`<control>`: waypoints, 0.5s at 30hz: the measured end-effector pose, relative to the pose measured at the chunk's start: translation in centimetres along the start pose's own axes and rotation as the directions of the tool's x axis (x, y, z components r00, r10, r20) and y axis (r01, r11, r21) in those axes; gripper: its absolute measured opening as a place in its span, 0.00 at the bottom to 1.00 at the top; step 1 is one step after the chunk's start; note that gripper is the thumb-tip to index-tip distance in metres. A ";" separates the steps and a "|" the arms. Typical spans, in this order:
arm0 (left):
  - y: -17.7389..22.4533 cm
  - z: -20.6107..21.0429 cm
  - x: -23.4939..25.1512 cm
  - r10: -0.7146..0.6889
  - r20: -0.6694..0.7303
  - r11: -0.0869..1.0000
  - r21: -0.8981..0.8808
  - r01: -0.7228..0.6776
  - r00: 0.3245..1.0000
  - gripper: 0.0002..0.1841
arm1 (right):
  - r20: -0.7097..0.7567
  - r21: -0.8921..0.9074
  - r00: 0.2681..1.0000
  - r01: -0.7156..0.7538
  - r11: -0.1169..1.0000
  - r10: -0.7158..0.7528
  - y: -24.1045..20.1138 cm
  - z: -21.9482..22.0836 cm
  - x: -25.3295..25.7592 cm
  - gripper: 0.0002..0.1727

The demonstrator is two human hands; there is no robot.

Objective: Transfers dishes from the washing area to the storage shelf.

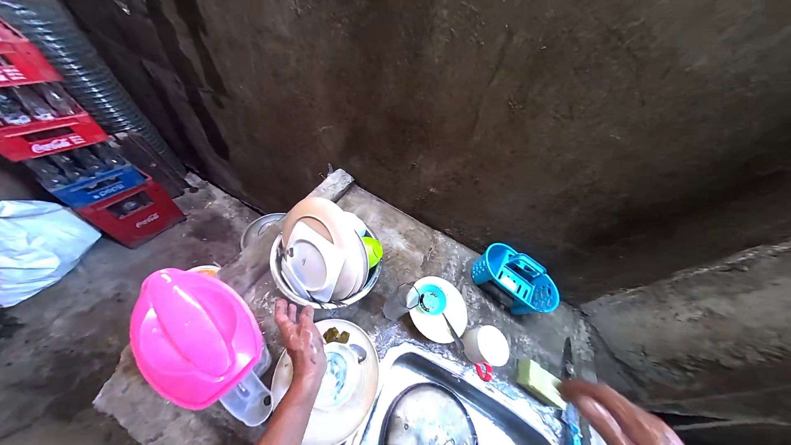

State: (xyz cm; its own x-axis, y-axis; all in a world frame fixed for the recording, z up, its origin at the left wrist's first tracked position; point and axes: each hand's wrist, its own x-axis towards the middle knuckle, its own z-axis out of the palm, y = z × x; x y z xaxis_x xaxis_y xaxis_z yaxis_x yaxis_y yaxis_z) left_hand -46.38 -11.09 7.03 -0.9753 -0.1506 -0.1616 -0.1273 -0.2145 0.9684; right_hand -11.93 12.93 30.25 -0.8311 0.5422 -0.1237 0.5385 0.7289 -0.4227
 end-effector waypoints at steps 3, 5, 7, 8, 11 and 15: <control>-0.6 0.4 1.4 -0.023 -0.061 0.999 -0.038 0.021 0.998 0.35 | -0.042 0.254 0.991 0.131 0.958 -0.124 -4.5 4.0 14.5 0.27; -0.7 0.7 2.0 -0.022 -0.095 0.997 -0.079 0.014 0.995 0.33 | 0.037 0.411 0.996 0.056 0.910 -0.078 -8.4 7.3 23.4 0.23; -0.7 1.1 2.5 -0.026 -0.130 0.996 -0.090 0.014 0.991 0.31 | 0.114 0.490 0.993 -0.042 0.871 -0.017 -11.3 11.7 31.2 0.23; -0.5 1.4 2.7 -0.038 -0.154 0.995 -0.096 0.024 0.987 0.31 | 0.154 0.498 0.988 -0.081 0.863 0.004 -12.4 13.9 34.5 0.24; 0.2 2.1 3.4 -0.122 -0.233 0.989 -0.116 0.097 0.965 0.27 | 0.303 0.459 0.953 -0.169 0.872 0.025 -14.7 19.4 41.8 0.32; 0.3 2.5 4.5 -0.185 -0.274 0.974 -0.181 0.138 0.944 0.26 | 0.375 0.465 0.927 -0.188 0.865 0.000 -16.6 23.8 45.5 0.38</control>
State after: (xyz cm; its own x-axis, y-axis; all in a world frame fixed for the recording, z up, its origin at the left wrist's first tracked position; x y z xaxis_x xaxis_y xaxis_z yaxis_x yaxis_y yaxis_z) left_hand -51.30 -9.39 7.06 -0.8476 -0.3669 -0.3833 -0.2256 -0.4046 0.8862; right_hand -61.96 15.53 10.29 -0.8228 0.3460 -0.4509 0.5572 0.3343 -0.7601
